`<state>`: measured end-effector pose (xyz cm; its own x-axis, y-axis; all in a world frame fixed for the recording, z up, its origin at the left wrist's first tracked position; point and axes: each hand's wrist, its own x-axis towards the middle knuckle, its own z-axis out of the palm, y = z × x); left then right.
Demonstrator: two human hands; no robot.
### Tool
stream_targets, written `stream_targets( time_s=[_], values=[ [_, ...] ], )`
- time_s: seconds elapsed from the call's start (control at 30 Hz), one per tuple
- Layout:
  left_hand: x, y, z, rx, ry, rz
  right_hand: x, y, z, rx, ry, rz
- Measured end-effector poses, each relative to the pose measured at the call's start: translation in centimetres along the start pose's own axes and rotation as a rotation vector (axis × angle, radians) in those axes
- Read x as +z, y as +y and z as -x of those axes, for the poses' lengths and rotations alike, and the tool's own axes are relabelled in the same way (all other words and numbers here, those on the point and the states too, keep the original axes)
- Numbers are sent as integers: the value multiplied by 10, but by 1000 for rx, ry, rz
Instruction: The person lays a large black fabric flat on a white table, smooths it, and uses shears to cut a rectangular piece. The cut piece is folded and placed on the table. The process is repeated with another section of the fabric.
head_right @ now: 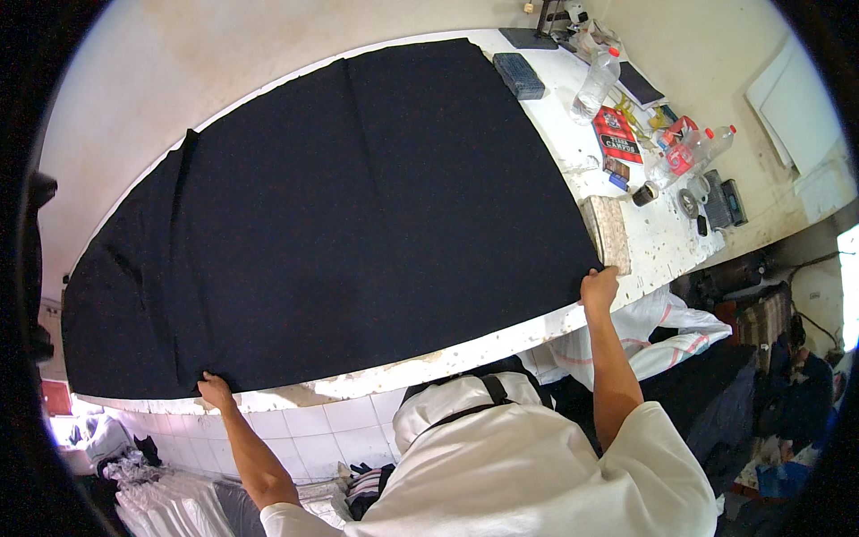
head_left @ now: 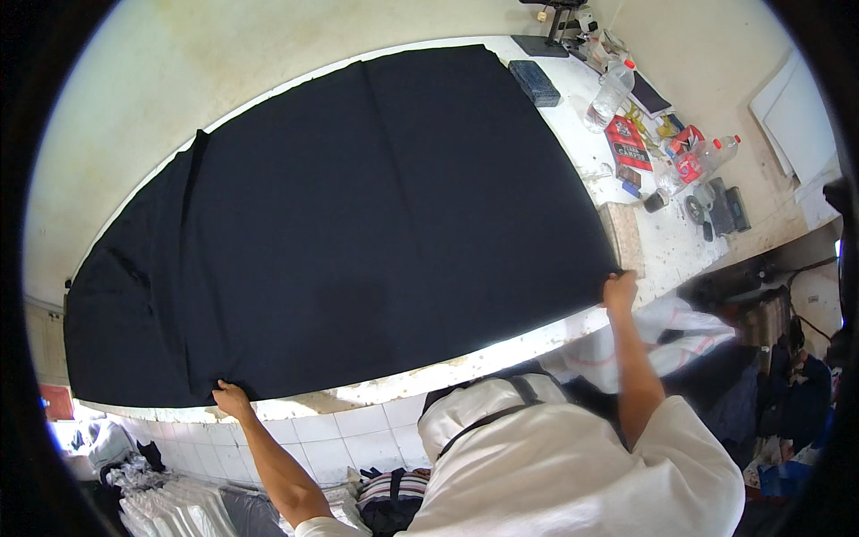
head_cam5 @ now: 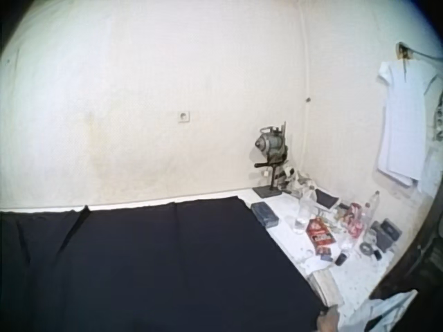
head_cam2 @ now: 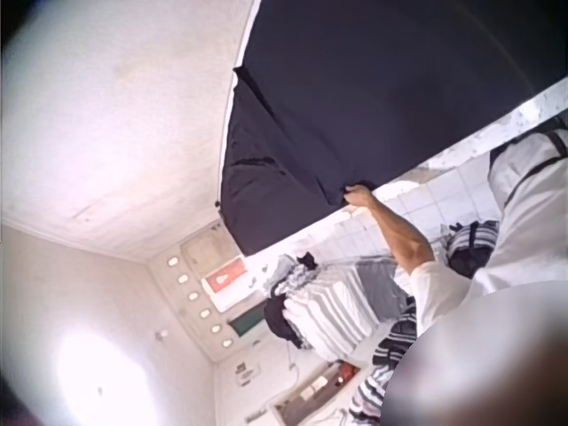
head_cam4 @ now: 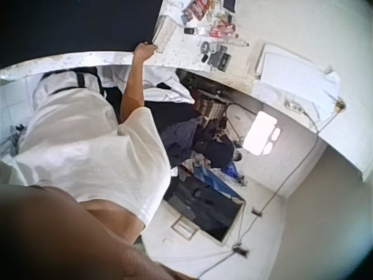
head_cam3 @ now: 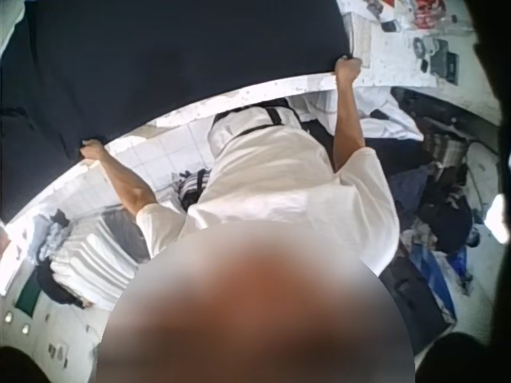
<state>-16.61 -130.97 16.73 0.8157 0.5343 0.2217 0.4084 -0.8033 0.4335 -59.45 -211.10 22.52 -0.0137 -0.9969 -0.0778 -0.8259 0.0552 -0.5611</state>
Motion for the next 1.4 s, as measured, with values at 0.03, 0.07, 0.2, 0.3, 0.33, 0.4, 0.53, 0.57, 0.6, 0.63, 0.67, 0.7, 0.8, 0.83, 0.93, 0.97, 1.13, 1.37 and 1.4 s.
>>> stream_targets(
  time_s=[0.03,0.07,0.2,0.3,0.33,0.4,0.53,0.57,0.6,0.63,0.67,0.7,0.8,0.83,0.93,0.97,1.13,1.37,1.4],
  values=[
    [0,1,0,-2,-3,-2,-3,-5,3,-94,130,175],
    [-1,2,-1,-40,12,65,-4,-9,7,-164,213,361],
    [-16,22,-18,-575,-149,877,6,-17,23,-615,344,254],
    [-42,45,-41,-700,-169,1053,28,-13,37,-966,192,221],
    [-53,50,-48,-616,-184,1037,36,-10,39,-942,176,271],
    [-70,54,-52,-382,75,854,49,-4,41,-755,16,494],
    [-67,43,-35,-102,379,174,60,5,32,-729,-13,623],
    [-61,38,-29,-106,308,61,60,6,28,-768,-9,581],
    [-51,34,-23,-49,358,24,60,7,26,-764,-23,577],
    [-43,30,-19,-56,291,-37,60,8,23,-733,-29,611],
    [-35,27,-15,-27,329,-56,61,8,22,-788,34,583],
    [-29,25,-13,-11,310,-88,62,9,22,-867,106,531],
    [-22,22,-8,-68,314,-153,68,11,22,-793,13,582],
    [-22,22,-8,-50,333,-193,70,11,23,-806,16,550],
    [-18,19,-5,-38,286,-221,72,10,20,-829,16,563],
    [-16,15,-5,-33,262,-224,71,10,18,-778,-6,631],
    [-8,6,-11,-75,266,-190,61,12,13,-846,70,480],
    [-25,164,134,464,448,-45,39,18,-26,-600,68,431],
    [-22,196,183,614,210,36,33,20,-39,-514,102,363]
  ],
)
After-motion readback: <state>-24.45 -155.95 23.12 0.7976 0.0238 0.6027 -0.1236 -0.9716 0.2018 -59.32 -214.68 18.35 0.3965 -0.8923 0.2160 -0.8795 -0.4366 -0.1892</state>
